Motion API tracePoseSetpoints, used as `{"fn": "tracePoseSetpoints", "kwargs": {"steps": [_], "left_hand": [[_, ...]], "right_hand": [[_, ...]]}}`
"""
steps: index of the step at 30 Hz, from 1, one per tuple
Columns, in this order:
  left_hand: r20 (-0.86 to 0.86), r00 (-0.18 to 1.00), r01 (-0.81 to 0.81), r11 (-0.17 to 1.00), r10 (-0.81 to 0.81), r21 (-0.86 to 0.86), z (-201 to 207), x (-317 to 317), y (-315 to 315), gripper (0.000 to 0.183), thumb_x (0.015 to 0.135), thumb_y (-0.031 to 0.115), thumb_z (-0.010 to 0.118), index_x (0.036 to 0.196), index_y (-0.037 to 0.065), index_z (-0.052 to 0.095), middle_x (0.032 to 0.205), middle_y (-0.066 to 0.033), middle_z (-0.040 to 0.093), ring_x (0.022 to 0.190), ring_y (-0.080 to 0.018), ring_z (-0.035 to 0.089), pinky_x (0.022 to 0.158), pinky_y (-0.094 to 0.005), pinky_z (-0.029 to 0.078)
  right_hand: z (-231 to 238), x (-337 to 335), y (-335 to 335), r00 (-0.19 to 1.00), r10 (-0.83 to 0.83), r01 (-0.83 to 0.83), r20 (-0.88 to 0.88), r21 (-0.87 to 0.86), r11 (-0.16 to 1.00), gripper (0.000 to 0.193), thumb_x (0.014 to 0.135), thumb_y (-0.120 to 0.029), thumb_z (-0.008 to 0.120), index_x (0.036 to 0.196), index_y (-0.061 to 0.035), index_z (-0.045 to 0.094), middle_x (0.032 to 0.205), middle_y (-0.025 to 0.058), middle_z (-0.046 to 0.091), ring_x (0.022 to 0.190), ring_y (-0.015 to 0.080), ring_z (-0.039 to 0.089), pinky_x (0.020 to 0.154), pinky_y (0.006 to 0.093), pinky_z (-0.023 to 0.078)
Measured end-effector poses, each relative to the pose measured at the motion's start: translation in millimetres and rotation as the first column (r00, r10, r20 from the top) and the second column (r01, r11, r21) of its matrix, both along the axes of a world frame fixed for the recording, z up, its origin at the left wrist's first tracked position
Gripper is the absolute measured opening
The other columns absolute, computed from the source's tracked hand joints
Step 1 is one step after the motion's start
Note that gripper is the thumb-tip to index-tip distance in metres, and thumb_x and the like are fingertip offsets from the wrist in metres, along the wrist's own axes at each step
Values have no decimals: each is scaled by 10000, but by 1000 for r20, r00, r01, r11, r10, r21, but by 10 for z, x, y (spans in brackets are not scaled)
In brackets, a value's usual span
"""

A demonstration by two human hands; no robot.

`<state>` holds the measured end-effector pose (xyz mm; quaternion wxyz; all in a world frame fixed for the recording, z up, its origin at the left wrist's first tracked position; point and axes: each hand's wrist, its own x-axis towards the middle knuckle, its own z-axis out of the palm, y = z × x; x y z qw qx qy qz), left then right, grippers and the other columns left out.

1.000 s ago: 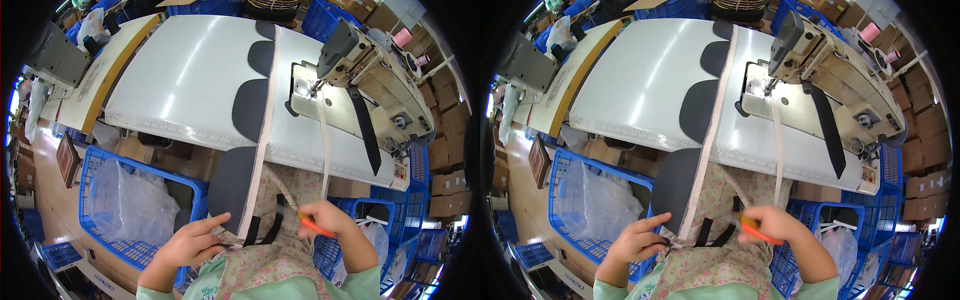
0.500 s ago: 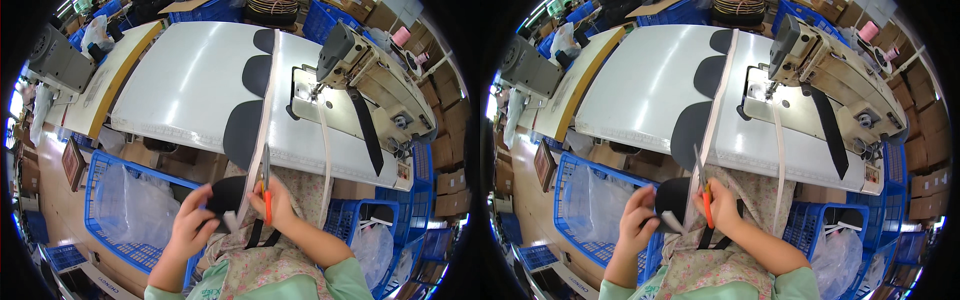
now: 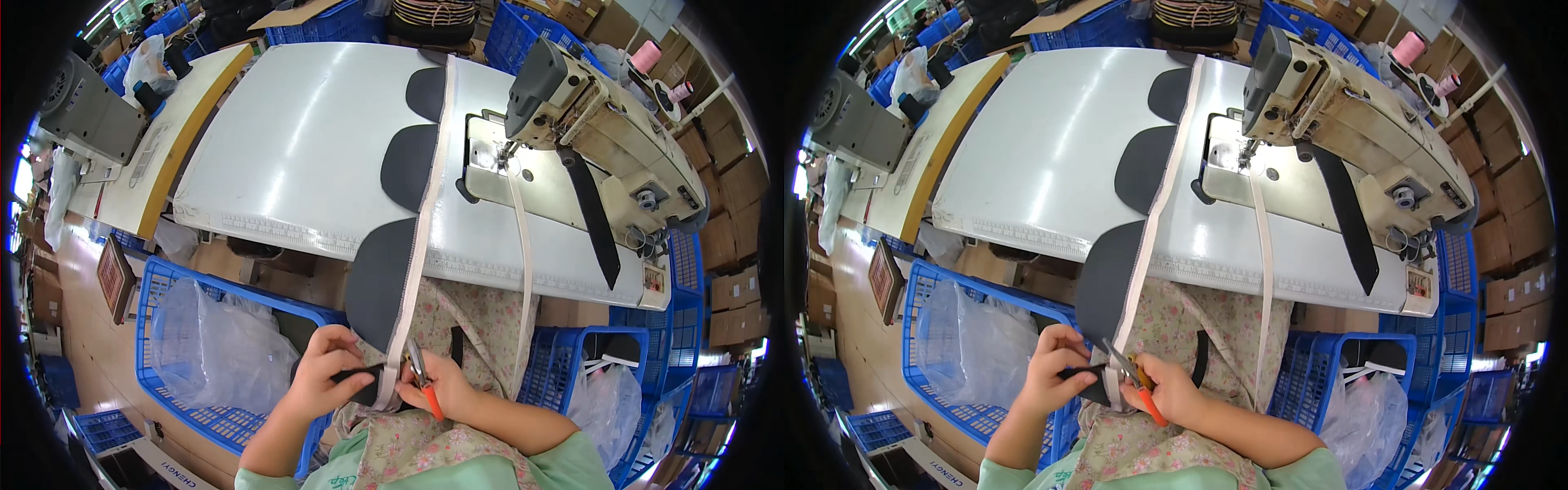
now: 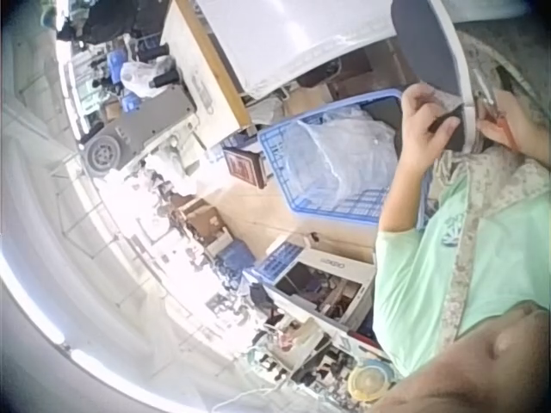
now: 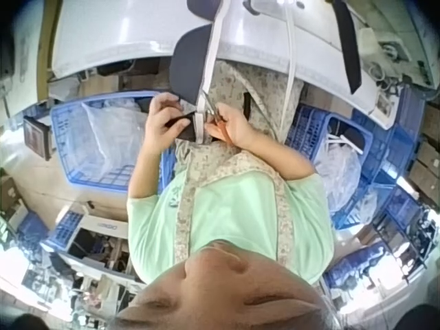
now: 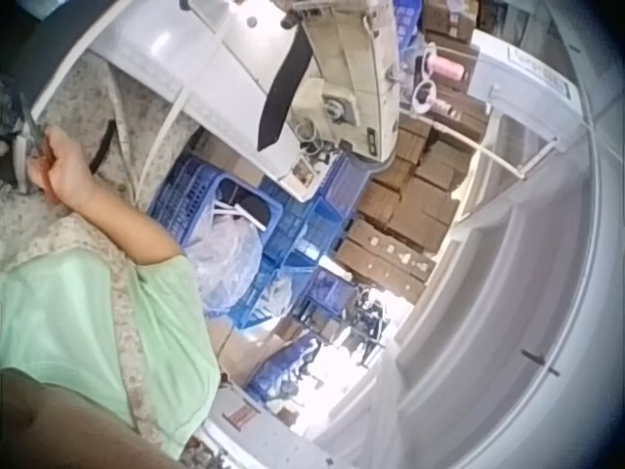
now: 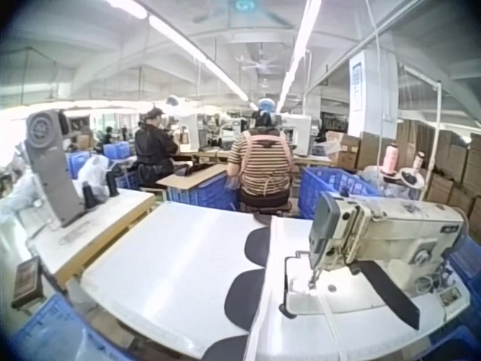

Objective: Use scissors to cut along the edges of shoe material components.

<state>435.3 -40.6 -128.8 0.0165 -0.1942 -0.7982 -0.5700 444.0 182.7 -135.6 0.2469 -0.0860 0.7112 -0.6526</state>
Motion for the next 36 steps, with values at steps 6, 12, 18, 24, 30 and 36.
{"fn": "tracePoseSetpoints", "kwargs": {"steps": [6, 12, 18, 24, 30, 36], "left_hand": [[19, 964, 254, 940, -265, 227, 15, 40, -143, 145, 798, 34, 703, 872, 3, 583, 1362, -258, 432, 998, -297, 625, 797, -354, 516], [11, 973, 231, 973, -231, -16, 233, 107, -150, 189, 757, 70, 737, 836, 8, 577, 1321, -223, 502, 867, -304, 616, 712, -346, 507], [-57, 974, 211, 966, -221, -151, 288, 121, -84, 196, 735, 95, 747, 789, 13, 577, 1307, -201, 521, 768, -311, 596, 688, -360, 497], [-25, 976, 212, 966, -218, -147, 303, 122, -79, 196, 741, 103, 744, 779, 14, 573, 1312, -191, 519, 749, -315, 590, 679, -367, 494], [-23, 980, 194, 976, -197, -103, 274, 111, -65, 200, 739, 106, 748, 771, 17, 573, 1314, -189, 520, 738, -315, 592, 672, -366, 494], [-19, 977, 208, 973, -211, -98, 270, 84, -50, 215, 742, 113, 750, 785, 13, 565, 1303, -205, 524, 742, -318, 600, 656, -368, 498]], "right_hand": [[555, -303, 534, 913, 407, -394, 25, 302, 868, 479, 678, -317, 854, 918, -23, 561, 747, 19, 516, 686, 117, 505, 616, 281, 439], [805, -481, 1177, 718, 675, -659, 171, 479, 580, 613, 686, -520, 786, 994, -31, 582, 786, 96, 572, 707, 265, 570, 622, 353, 450], [735, -509, 968, 672, 683, -710, 287, 512, 483, 670, 724, -646, 680, 917, -14, 572, 712, 145, 561, 678, 324, 562, 600, 386, 439], [721, -539, 823, 662, 704, -707, 257, 524, 474, 690, 720, -672, 664, 870, -5, 567, 680, 151, 564, 652, 328, 569, 583, 403, 436], [703, -521, 806, 692, 695, -662, 197, 556, 502, 662, 710, -670, 673, 811, -23, 572, 618, 149, 544, 595, 345, 547, 559, 416, 430], [694, -458, 818, 737, 648, -629, 190, 541, 558, 633, 694, -639, 710, 720, -22, 571, 603, 133, 541, 569, 315, 534, 534, 396, 409]]}}
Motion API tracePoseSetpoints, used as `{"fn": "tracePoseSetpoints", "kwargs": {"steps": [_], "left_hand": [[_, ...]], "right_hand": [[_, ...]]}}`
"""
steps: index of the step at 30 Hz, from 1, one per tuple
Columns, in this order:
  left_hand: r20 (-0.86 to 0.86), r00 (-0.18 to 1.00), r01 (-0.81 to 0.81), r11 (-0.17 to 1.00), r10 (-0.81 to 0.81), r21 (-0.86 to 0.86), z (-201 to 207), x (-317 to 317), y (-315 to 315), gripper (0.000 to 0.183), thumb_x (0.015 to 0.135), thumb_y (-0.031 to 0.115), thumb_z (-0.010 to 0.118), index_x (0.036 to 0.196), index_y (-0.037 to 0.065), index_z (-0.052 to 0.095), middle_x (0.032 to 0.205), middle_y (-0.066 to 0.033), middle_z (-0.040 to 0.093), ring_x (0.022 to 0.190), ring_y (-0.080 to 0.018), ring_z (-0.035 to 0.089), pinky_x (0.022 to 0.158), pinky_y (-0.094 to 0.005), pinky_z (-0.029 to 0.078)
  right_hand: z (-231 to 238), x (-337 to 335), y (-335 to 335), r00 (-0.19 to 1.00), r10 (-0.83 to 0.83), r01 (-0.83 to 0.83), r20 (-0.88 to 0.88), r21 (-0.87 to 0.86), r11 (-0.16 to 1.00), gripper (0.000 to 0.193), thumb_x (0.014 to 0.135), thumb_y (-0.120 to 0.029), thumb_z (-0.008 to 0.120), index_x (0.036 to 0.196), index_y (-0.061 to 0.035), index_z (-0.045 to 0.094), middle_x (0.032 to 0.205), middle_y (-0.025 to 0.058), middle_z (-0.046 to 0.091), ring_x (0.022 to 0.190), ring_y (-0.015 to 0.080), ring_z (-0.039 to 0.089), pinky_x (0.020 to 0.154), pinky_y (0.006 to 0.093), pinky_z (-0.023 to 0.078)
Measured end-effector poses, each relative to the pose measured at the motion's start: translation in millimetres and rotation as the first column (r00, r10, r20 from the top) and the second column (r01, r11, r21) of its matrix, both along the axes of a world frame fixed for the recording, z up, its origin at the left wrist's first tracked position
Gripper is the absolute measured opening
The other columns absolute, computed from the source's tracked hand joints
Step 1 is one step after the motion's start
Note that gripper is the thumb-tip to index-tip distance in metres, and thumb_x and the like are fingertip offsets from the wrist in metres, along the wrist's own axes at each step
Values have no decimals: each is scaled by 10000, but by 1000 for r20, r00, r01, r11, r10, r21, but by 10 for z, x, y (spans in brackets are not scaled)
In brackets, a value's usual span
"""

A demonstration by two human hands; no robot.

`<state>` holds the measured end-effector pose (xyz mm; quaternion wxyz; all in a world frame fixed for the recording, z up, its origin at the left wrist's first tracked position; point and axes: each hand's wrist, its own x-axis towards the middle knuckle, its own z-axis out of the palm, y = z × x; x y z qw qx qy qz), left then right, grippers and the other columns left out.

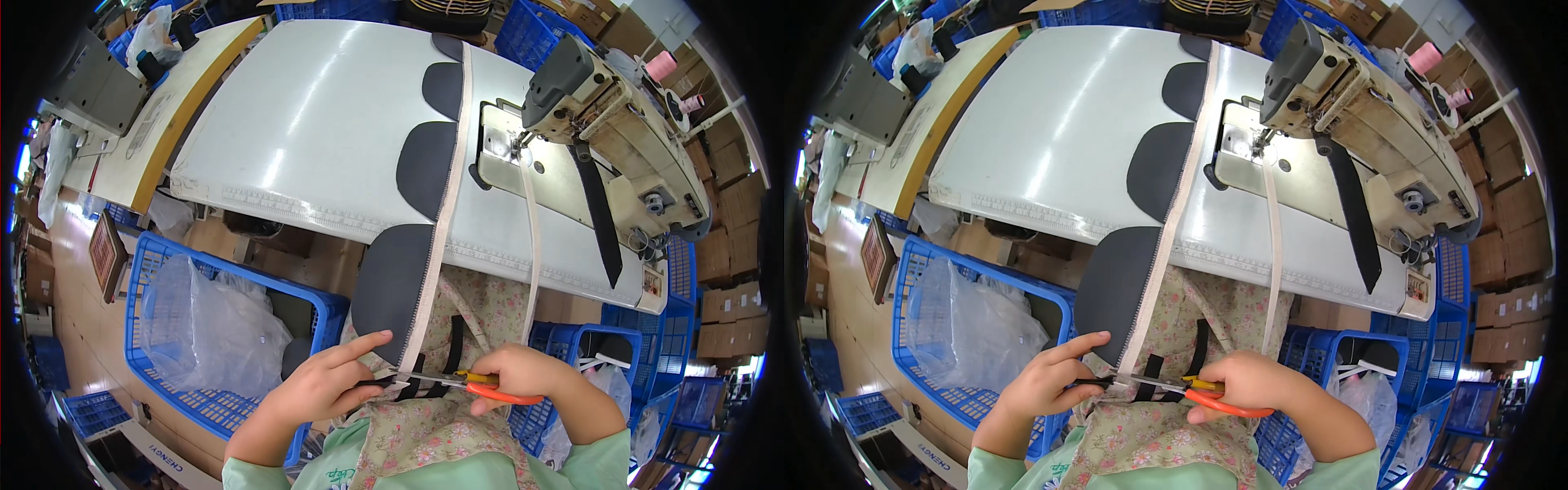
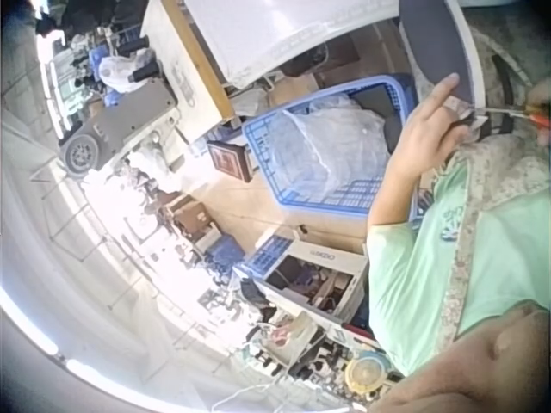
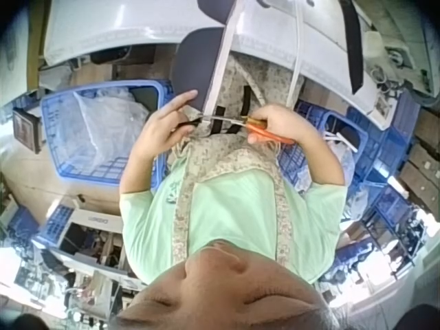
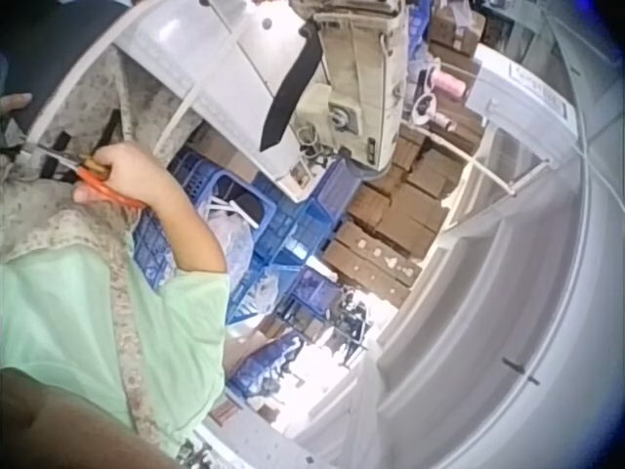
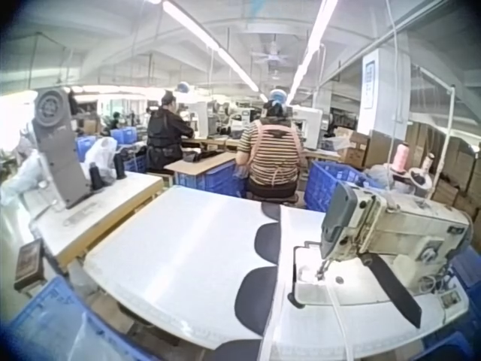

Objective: Use scissors to cut along the edges of shoe material components.

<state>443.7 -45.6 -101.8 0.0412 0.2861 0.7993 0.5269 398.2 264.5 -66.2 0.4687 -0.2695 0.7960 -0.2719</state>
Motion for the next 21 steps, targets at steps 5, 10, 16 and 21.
{"fn": "tracePoseSetpoints", "kwargs": {"steps": [5, 10, 16, 21], "left_hand": [[-7, 999, 31, 999, -31, -11, -21, 18, -22, 222, 737, 102, 753, 801, 9, 562, 1299, -217, 524, 759, -322, 609, 667, -361, 507], [113, 994, 1, 999, 4, -42, 58, 138, -94, 207, 734, 107, 764, 775, 8, 587, 1263, -254, 543, 930, -351, 652, 694, -343, 538], [170, 982, 74, 996, -81, 49, 67, 331, -131, 225, 736, 83, 757, 814, 10, 559, 1285, -229, 535, 767, -309, 652, 645, -334, 529], [157, 987, 9, 1000, -12, 18, 70, 307, -212, 200, 752, 77, 738, 825, 15, 562, 1257, -219, 553, 801, -325, 659, 664, -340, 529]], "right_hand": [[140, 0, -15, 977, -145, 130, 160, 98, 987, 590, 676, -589, 757, 673, -31, 566, 558, 112, 515, 530, 262, 499, 515, 362, 388], [82, -263, 155, 998, -66, 66, 1, -83, 994, 465, 711, -461, 793, 715, -48, 580, 612, 61, 570, 551, 162, 532, 521, 334, 407], [-457, -384, -626, 549, -796, 813, 256, -384, 437, 283, 800, -204, 744, 845, -43, 515, 674, 33, 581, 571, 110, 558, 519, 251, 437], [-604, -320, -963, 523, -842, 737, 133, -567, 368, 181, 812, -63, 665, 835, -43, 486, 668, 11, 518, 593, 79, 481, 557, 252, 420]]}}
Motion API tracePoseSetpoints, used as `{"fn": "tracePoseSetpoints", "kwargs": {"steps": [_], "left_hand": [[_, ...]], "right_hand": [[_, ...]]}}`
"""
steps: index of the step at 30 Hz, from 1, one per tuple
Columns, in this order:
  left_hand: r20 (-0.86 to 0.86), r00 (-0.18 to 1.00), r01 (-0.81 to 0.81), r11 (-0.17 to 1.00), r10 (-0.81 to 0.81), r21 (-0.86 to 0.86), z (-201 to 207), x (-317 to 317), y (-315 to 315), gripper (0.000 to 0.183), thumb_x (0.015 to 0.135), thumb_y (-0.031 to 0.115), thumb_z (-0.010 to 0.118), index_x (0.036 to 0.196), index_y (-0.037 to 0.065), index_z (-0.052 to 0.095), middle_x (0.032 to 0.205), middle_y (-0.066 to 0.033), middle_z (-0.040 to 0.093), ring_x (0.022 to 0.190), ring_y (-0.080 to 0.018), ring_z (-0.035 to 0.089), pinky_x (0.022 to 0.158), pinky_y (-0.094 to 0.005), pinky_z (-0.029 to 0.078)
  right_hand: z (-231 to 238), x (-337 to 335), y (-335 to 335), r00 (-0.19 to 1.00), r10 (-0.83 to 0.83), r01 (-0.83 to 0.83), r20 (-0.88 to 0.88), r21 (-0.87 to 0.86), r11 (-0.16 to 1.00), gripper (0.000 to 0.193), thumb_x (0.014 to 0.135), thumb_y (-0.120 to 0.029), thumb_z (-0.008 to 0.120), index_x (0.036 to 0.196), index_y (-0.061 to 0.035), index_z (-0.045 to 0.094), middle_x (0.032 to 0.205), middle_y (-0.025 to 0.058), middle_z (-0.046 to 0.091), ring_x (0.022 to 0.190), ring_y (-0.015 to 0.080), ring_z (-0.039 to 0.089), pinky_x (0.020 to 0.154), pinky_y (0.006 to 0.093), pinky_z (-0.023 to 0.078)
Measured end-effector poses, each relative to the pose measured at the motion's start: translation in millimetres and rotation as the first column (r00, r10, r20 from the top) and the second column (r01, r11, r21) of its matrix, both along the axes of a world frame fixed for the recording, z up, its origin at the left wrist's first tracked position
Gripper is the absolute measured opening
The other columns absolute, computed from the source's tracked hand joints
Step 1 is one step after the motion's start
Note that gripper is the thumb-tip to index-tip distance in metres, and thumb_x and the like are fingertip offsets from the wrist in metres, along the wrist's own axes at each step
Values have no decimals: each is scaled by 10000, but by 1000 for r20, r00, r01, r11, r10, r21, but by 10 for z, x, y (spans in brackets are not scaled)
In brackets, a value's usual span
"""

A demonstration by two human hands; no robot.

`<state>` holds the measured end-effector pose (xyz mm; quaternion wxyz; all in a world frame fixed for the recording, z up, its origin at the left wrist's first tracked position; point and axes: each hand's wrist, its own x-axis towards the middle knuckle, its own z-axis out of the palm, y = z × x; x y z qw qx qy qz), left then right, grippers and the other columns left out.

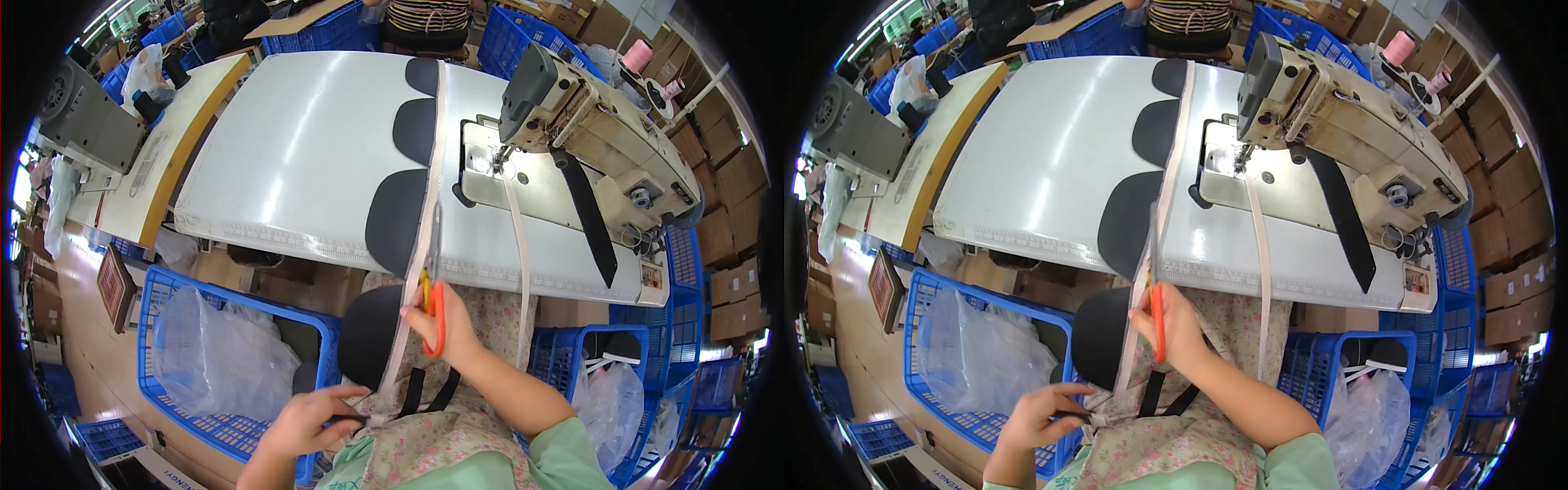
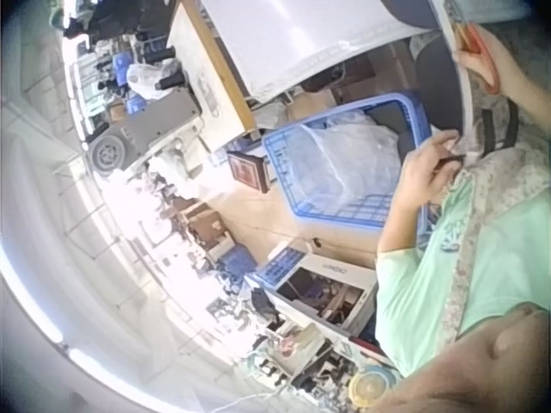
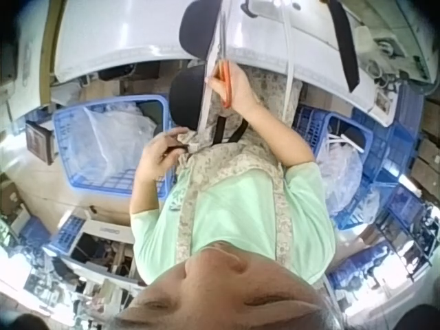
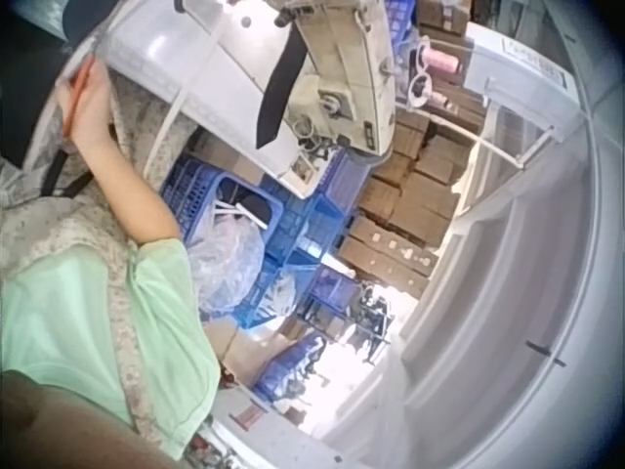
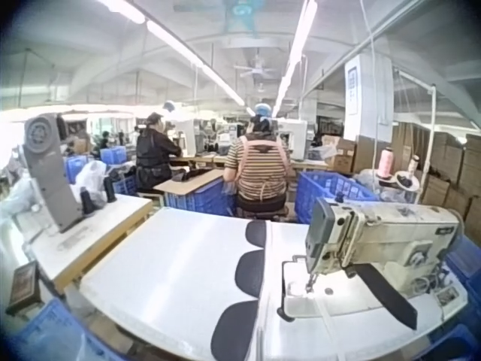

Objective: Use scissors to cut along the edges of shoe material components.

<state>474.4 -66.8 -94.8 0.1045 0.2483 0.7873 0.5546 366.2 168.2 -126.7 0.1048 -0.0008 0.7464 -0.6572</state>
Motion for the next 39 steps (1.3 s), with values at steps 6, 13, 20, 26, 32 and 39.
{"fn": "tracePoseSetpoints", "kwargs": {"steps": [6, 13, 20, 26, 32, 39], "left_hand": [[-272, 907, -348, 936, 322, -54, -94, -435, 310, 180, 788, 93, 706, 873, 17, 566, 1087, -164, 633, 875, -328, 645, 719, -340, 513], [93, 944, -303, 942, 317, -143, -383, -332, 280, 248, 807, 156, 711, 975, 20, 591, 900, -140, 628, 782, -292, 627, 689, -353, 497], [-126, 974, -182, 981, 189, 64, -390, -314, 217, 208, 742, 84, 772, 873, 0, 634, 1036, -122, 506, 821, -240, 594, 764, -323, 506], [-155, 974, -132, 971, 164, 199, -480, -346, 262, 214, 752, 51, 754, 868, -17, 588, 1146, -142, 436, 924, -260, 610, 792, -367, 512], [-167, 985, -27, 996, 41, 86, -372, -448, 231, 230, 751, 64, 744, 874, -21, 570, 1295, -213, 451, 921, -324, 608, 803, -378, 511], [-188, 982, -22, 999, 13, -44, -262, -442, 278, 233, 741, 96, 745, 859, -19, 580, 1324, -204, 483, 933, -336, 619, 790, -388, 513]], "right_hand": [[-102, 498, -88, 992, 83, -76, 95, -82, 994, 206, 822, -67, 670, 833, -43, 465, 683, 3, 484, 636, 77, 454, 581, 254, 407], [-216, 744, 13, 972, 233, -233, -21, -41, 972, 124, 857, -53, 609, 895, -55, 491, 684, -10, 499, 576, 53, 447, 537, 209, 389], [36, 736, 126, 883, 401, -408, 245, -24, 913, 123, 849, -93, 634, 871, -55, 519, 738, 5, 551, 649, 84, 503, 598, 257, 431], [114, 719, 542, 883, 443, -454, 154, 38, 890, 278, 809, -189, 732, 972, -35, 567, 787, 55, 596, 700, 135, 562, 621, 266, 457], [476, 511, 1162, 834, 527, -546, 160, 370, 752, 419, 715, -328, 806, 936, -43, 592, 780, 73, 594, 674, 187, 571, 614, 295, 467], [559, 408, 1348, 714, 609, -696, 347, 454, 557, 590, 679, -521, 784, 925, -21, 589, 767, 87, 588, 687, 238, 590, 615, 334, 473]]}}
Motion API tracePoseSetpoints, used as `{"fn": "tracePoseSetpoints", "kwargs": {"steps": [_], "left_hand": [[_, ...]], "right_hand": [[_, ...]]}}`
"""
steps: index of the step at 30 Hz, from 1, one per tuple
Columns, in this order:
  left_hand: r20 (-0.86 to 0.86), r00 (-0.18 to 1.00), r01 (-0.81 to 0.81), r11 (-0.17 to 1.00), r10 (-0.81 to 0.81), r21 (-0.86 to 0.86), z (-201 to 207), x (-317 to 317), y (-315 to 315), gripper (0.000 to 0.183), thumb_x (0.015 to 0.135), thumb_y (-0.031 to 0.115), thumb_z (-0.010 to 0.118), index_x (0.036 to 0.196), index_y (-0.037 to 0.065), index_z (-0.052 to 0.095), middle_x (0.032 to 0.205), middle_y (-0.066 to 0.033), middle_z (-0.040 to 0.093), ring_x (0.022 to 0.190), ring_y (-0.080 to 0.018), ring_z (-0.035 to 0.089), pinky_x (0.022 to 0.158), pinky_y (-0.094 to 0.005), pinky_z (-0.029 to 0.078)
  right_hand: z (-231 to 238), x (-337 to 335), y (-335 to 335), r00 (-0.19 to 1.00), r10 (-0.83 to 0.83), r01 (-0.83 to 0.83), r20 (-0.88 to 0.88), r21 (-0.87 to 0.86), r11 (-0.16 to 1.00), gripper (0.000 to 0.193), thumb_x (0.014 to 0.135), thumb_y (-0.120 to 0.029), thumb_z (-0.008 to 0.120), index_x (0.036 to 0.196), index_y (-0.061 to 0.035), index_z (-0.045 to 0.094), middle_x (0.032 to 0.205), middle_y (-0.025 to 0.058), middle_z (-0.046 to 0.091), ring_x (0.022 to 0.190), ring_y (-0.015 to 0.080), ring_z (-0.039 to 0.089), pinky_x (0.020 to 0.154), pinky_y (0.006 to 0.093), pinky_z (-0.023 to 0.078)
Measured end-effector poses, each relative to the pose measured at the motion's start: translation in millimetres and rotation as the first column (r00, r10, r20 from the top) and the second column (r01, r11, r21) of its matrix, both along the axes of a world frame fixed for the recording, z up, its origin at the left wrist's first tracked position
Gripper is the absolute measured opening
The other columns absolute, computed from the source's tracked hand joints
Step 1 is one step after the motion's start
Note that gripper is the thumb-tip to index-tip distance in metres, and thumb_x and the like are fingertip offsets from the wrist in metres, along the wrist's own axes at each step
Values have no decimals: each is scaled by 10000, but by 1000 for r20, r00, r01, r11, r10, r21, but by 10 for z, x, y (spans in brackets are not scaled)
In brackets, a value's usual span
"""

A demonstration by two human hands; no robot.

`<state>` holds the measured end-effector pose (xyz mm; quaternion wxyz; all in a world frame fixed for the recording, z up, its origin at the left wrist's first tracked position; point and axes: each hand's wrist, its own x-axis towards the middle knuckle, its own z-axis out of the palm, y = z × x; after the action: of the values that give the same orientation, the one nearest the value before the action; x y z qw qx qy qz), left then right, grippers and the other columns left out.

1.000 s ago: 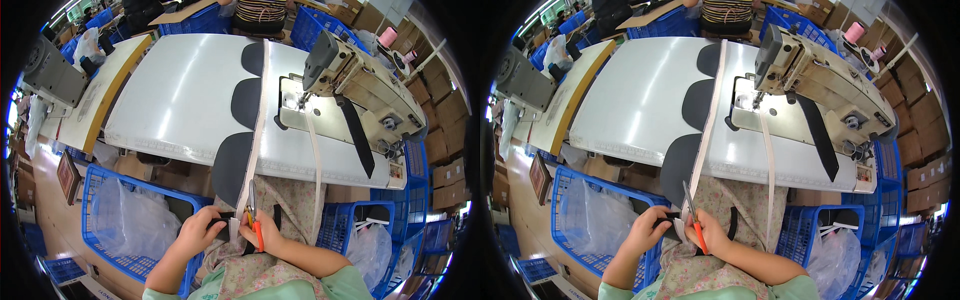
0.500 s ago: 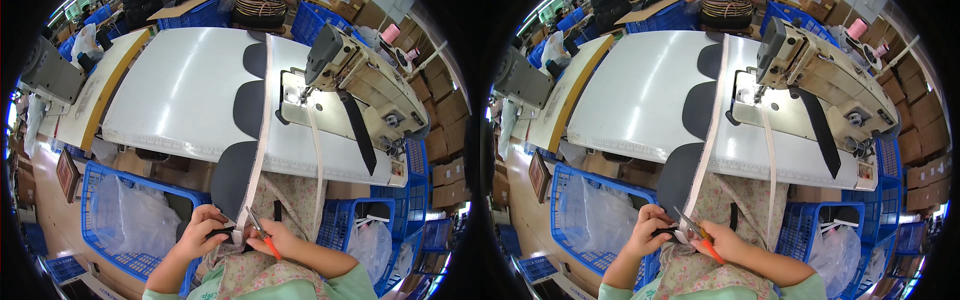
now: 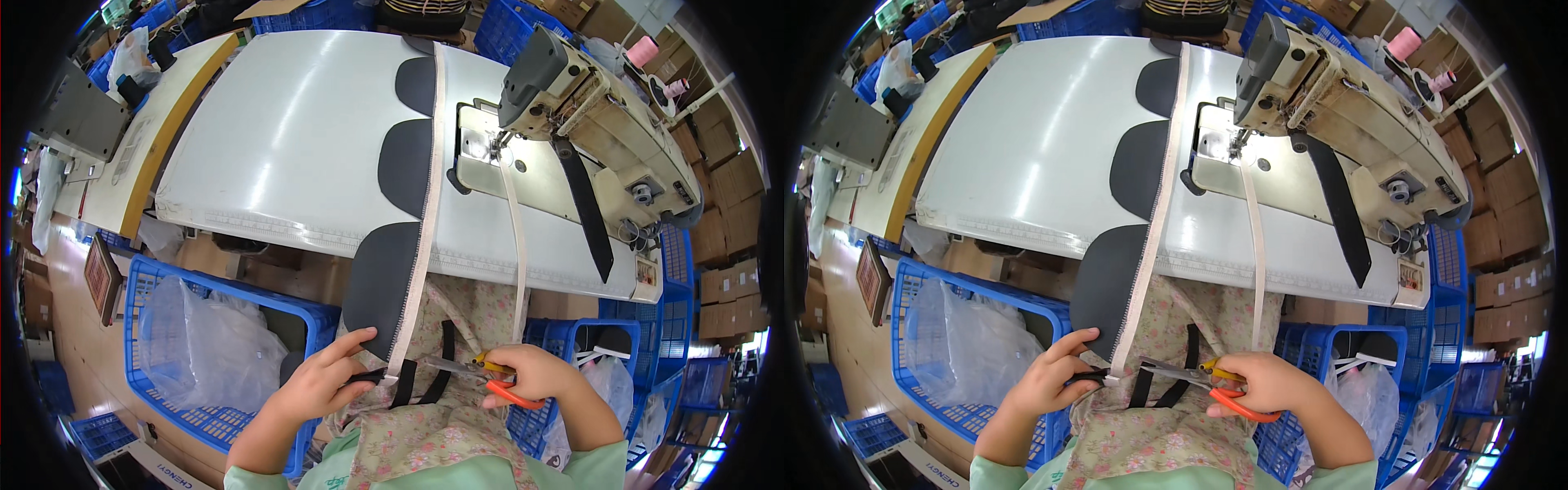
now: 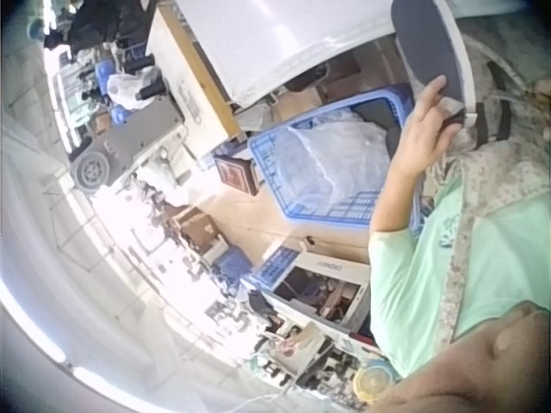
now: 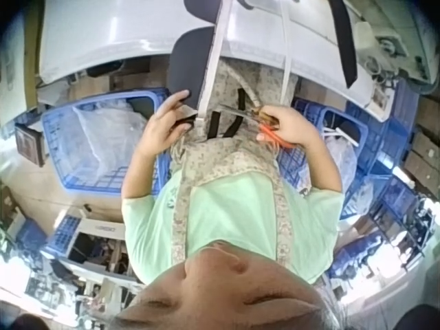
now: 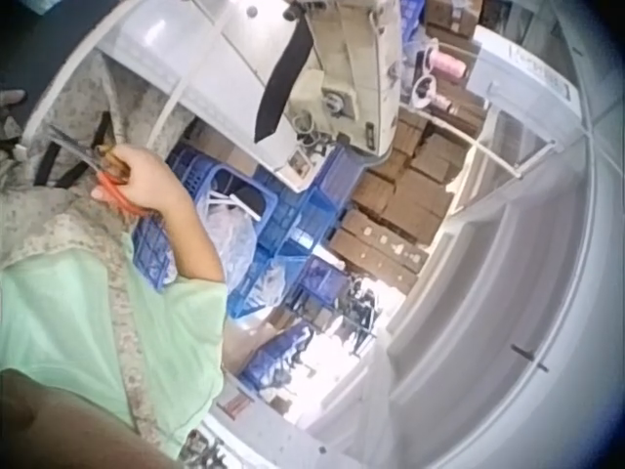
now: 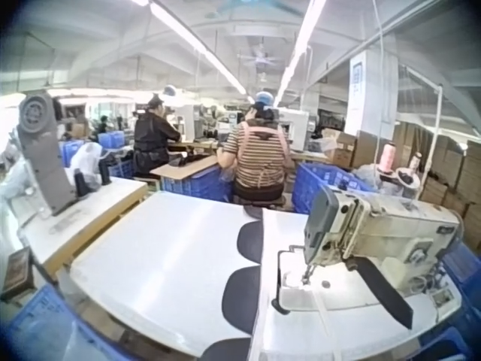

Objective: Use scissors to cut along the edges of shoe material components.

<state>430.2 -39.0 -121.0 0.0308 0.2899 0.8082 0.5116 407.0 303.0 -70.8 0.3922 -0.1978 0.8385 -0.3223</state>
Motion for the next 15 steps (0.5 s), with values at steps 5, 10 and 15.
{"fn": "tracePoseSetpoints", "kwargs": {"steps": [5, 10, 15], "left_hand": [[-15, 1000, 3, 998, -4, -59, -4, 11, 18, 235, 734, 107, 750, 851, -14, 585, 1319, -198, 497, 917, -334, 620, 775, -373, 513], [-24, 1000, 10, 996, -13, -93, -4, 9, 13, 243, 728, 123, 755, 843, -8, 585, 1320, -195, 501, 858, -327, 614, 731, -364, 508], [-55, 998, 11, 995, -16, -103, -4, -10, 37, 237, 726, 131, 757, 827, 1, 586, 1319, -182, 507, 809, -317, 609, 705, -362, 505]], "right_hand": [[-66, -29, 31, 995, 78, -79, 59, 10, 997, 659, 700, -598, 729, 989, -20, 601, 771, 123, 593, 721, 284, 593, 646, 359, 473], [-114, -67, 1, 991, 108, -111, 84, 34, 993, 620, 703, -561, 743, 957, -17, 590, 742, 117, 570, 691, 286, 569, 615, 361, 452], [-144, -90, -7, 980, 119, -129, 157, 55, 990, 584, 694, -513, 777, 947, -21, 588, 714, 115, 559, 668, 290, 560, 593, 360, 439]]}}
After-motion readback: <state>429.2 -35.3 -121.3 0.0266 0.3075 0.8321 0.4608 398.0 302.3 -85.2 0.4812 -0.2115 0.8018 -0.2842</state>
